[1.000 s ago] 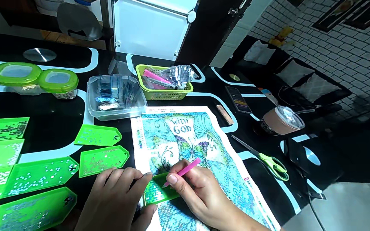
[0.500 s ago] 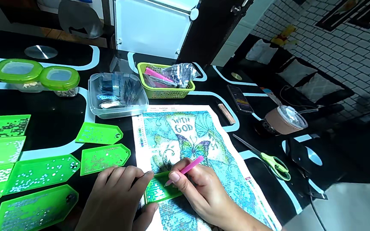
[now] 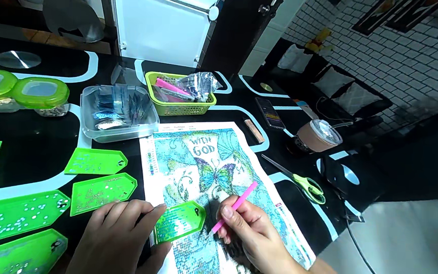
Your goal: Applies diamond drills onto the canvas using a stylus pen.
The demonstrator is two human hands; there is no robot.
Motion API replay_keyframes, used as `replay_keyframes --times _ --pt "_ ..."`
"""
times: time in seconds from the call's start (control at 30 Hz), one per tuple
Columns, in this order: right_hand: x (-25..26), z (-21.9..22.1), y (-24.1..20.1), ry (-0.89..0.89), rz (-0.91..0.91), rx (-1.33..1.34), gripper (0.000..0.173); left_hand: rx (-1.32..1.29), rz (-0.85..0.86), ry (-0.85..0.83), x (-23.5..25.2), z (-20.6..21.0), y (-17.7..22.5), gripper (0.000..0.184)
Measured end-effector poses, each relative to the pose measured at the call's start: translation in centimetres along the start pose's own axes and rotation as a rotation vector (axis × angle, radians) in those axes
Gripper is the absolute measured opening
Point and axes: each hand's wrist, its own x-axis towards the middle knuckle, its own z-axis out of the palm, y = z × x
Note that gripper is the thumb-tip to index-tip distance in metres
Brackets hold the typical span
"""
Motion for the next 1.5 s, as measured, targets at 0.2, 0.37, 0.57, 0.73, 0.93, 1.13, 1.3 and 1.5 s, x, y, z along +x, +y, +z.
replay_keyframes --times 0.2,0.37,0.57,0.73,0.93,1.13,1.3,1.5 --pt "-0.6 0.3 0.9 -0.033 -0.174 -0.257 0.027 -0.008 0.012 -0.012 0.1 -0.1 -0.1 0.05" --pt "-0.8 0.4 1.1 -0.034 -0.221 -0.308 0.027 -0.013 0.005 -0.012 0.0 -0.1 -0.1 0.051" --pt "-0.8 0.5 1.2 -0.042 -0.253 -0.379 0.028 -0.007 0.005 -0.007 0.0 -0.1 -0.1 0.051" --pt "-0.9 0.4 1.1 -0.064 -0.311 -0.48 0.027 -0.011 0.006 -0.004 0.0 -0.1 -0.2 0.052" --pt "-1.0 0.3 0.6 -0.108 -0.354 -0.541 0.026 -0.008 0.009 0.006 0.0 0.0 -0.2 0.052" --pt "-0.6 0.2 -0.6 -0.176 -0.352 -0.615 0.027 0.002 0.018 0.034 -0.1 0.2 -0.3 0.051" --pt "2.0 0.7 -0.9 -0.056 -0.255 -0.423 0.028 0.0 0.005 0.026 -0.1 0.2 -0.1 0.051" --pt "3.7 1.6 -0.4 0.017 -0.253 -0.523 0.025 0.0 -0.006 0.022 -0.1 0.1 0.0 0.049"
